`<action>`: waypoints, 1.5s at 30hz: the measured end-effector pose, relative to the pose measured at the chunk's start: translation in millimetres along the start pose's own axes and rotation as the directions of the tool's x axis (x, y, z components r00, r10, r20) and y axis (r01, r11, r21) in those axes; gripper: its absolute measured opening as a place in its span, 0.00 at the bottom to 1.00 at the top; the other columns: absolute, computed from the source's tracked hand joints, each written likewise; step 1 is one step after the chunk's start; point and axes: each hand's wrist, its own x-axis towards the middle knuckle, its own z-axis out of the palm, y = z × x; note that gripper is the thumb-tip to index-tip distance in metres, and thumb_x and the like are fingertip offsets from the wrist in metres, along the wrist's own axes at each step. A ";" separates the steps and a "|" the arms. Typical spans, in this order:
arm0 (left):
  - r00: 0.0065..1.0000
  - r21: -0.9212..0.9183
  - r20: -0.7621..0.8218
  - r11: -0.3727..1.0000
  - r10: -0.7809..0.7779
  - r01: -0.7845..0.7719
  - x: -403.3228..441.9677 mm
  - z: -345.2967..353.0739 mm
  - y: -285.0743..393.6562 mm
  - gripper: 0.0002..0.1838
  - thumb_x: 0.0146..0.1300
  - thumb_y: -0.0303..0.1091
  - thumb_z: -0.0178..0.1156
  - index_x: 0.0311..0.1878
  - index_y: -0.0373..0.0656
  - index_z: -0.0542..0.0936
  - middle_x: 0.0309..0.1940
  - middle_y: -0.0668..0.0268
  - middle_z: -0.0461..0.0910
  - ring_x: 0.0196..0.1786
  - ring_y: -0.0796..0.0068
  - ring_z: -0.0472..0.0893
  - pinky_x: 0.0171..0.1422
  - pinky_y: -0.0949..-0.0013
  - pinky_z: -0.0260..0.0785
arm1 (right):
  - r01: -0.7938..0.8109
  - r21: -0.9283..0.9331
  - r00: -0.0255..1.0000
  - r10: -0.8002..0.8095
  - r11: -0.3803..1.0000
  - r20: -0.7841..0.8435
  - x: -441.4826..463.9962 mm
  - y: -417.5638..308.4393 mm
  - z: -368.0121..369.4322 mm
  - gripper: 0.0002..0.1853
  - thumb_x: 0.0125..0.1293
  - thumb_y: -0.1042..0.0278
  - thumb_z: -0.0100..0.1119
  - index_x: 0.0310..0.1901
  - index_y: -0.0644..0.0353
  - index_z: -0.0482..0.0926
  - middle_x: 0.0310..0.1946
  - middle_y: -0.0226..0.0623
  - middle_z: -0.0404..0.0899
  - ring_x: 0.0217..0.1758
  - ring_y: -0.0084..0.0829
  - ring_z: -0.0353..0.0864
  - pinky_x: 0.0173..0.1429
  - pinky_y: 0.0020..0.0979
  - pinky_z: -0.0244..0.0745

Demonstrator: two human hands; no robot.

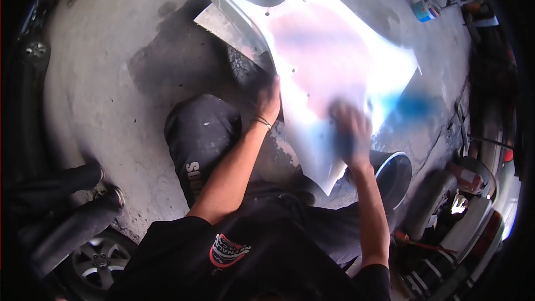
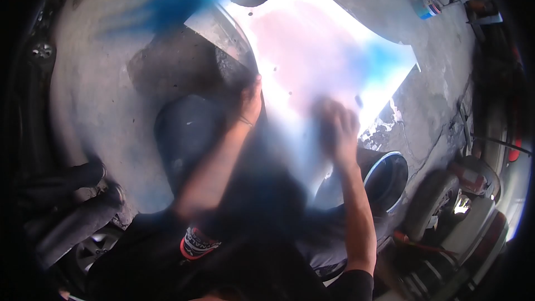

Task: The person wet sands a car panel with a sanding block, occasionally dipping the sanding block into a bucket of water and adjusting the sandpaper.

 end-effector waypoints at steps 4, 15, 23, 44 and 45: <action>0.998 -0.122 -0.056 0.992 -0.016 0.009 -2.4 6.0 5.2 0.36 0.83 0.61 0.55 0.58 0.28 0.86 0.50 0.54 0.89 0.54 0.66 0.84 0.63 0.60 0.74 | -0.085 0.066 0.996 0.085 0.994 0.005 88.9 -42.7 40.2 0.25 0.63 0.75 0.67 0.64 0.53 0.81 0.65 0.44 0.78 0.67 0.52 0.75 0.69 0.50 0.70; 0.987 -0.217 -0.163 0.975 0.003 -0.038 -1.0 18.3 1.2 0.37 0.82 0.63 0.56 0.45 0.29 0.87 0.39 0.66 0.86 0.44 0.74 0.80 0.54 0.66 0.73 | -0.020 0.104 0.996 0.012 0.994 0.084 -40.1 18.5 -5.2 0.33 0.65 0.73 0.67 0.73 0.47 0.75 0.72 0.42 0.74 0.72 0.52 0.73 0.73 0.56 0.69; 0.980 0.000 -0.199 1.000 -0.024 0.025 1.2 16.7 -3.6 0.38 0.83 0.65 0.54 0.30 0.34 0.78 0.26 0.74 0.74 0.34 0.79 0.70 0.41 0.66 0.64 | -0.187 -0.011 0.976 0.187 0.982 0.109 -75.1 0.7 -41.4 0.32 0.68 0.76 0.62 0.74 0.51 0.76 0.69 0.44 0.77 0.66 0.50 0.77 0.70 0.56 0.69; 0.994 -0.012 -0.106 1.000 -0.005 0.004 -1.5 8.2 8.9 0.38 0.85 0.64 0.49 0.51 0.28 0.85 0.41 0.59 0.88 0.47 0.71 0.83 0.57 0.62 0.74 | -0.172 -0.032 0.977 0.167 0.985 -0.130 52.4 94.6 29.7 0.28 0.68 0.76 0.57 0.71 0.58 0.79 0.65 0.47 0.82 0.69 0.47 0.80 0.68 0.50 0.73; 0.996 0.015 -0.088 0.999 -0.035 0.036 -2.1 7.9 3.9 0.39 0.85 0.63 0.49 0.50 0.28 0.85 0.41 0.58 0.88 0.47 0.71 0.83 0.57 0.62 0.75 | -0.181 -0.027 0.978 0.177 0.983 -0.110 41.3 91.1 27.7 0.27 0.70 0.76 0.57 0.71 0.57 0.79 0.64 0.47 0.83 0.68 0.48 0.81 0.68 0.50 0.74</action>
